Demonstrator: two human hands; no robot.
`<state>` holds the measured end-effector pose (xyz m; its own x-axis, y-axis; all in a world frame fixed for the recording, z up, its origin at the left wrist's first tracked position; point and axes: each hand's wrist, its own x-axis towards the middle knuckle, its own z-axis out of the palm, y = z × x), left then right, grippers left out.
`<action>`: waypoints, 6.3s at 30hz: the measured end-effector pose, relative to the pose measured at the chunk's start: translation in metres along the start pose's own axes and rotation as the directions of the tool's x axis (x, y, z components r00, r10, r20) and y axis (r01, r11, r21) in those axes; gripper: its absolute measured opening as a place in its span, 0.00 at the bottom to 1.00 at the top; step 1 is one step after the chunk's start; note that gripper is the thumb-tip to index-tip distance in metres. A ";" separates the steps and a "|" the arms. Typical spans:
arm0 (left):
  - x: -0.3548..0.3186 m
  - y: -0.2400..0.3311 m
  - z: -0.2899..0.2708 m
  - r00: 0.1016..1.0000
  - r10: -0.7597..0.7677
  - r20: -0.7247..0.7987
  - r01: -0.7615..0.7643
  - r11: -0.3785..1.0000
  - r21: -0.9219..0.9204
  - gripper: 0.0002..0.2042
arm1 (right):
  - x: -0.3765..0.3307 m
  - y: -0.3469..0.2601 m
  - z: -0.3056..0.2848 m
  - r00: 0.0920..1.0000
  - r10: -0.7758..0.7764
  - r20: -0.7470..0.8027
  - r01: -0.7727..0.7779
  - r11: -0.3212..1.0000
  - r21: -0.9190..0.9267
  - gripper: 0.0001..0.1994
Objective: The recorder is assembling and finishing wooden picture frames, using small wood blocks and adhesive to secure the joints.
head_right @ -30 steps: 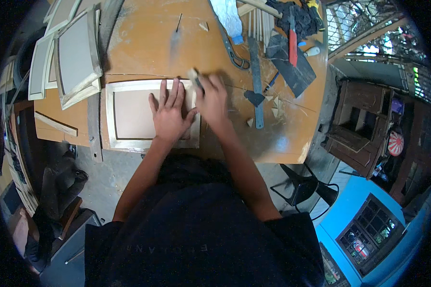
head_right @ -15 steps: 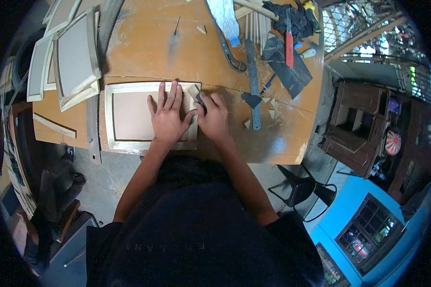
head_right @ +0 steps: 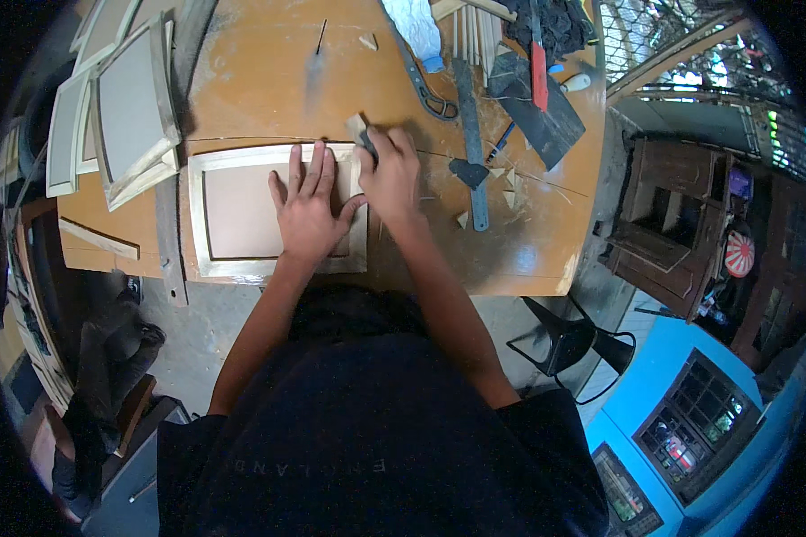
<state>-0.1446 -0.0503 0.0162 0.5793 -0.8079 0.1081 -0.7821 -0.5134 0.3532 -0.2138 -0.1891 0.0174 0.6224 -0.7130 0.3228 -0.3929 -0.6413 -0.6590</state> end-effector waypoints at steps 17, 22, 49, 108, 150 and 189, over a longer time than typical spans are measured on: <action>0.004 0.004 0.003 1.000 -0.001 0.008 0.001 1.000 0.000 0.41 | 0.026 0.000 0.005 0.999 -0.011 0.036 0.014 0.995 -0.096 0.13; 0.003 0.001 -0.010 0.997 -0.026 0.077 0.023 0.999 0.034 0.39 | -0.023 -0.005 -0.012 0.987 0.016 0.160 -0.024 0.999 0.048 0.12; 0.002 0.011 -0.009 0.976 0.112 0.186 -0.125 0.991 0.055 0.27 | -0.036 0.023 -0.082 0.772 0.634 0.048 -0.573 0.661 0.485 0.13; -0.012 -0.004 -0.028 0.957 -0.124 0.261 0.135 0.991 -0.024 0.58 | -0.034 -0.019 -0.013 0.979 -0.094 0.183 0.103 0.994 -0.039 0.13; -0.005 0.001 -0.027 0.958 -0.104 0.266 0.120 0.992 -0.041 0.56 | -0.001 -0.019 0.010 0.995 -0.009 0.101 0.015 0.998 -0.057 0.14; -0.008 -0.002 -0.024 0.968 -0.094 0.231 0.099 0.995 -0.011 0.58 | -0.009 -0.012 -0.002 0.960 -0.219 0.174 0.224 0.975 -0.007 0.16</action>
<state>-0.1420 -0.0357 0.0367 0.5816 -0.8008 -0.1429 -0.7181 -0.5879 0.3725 -0.2161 -0.1754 0.0232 0.8015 -0.4947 0.3360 -0.2484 -0.7865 -0.5654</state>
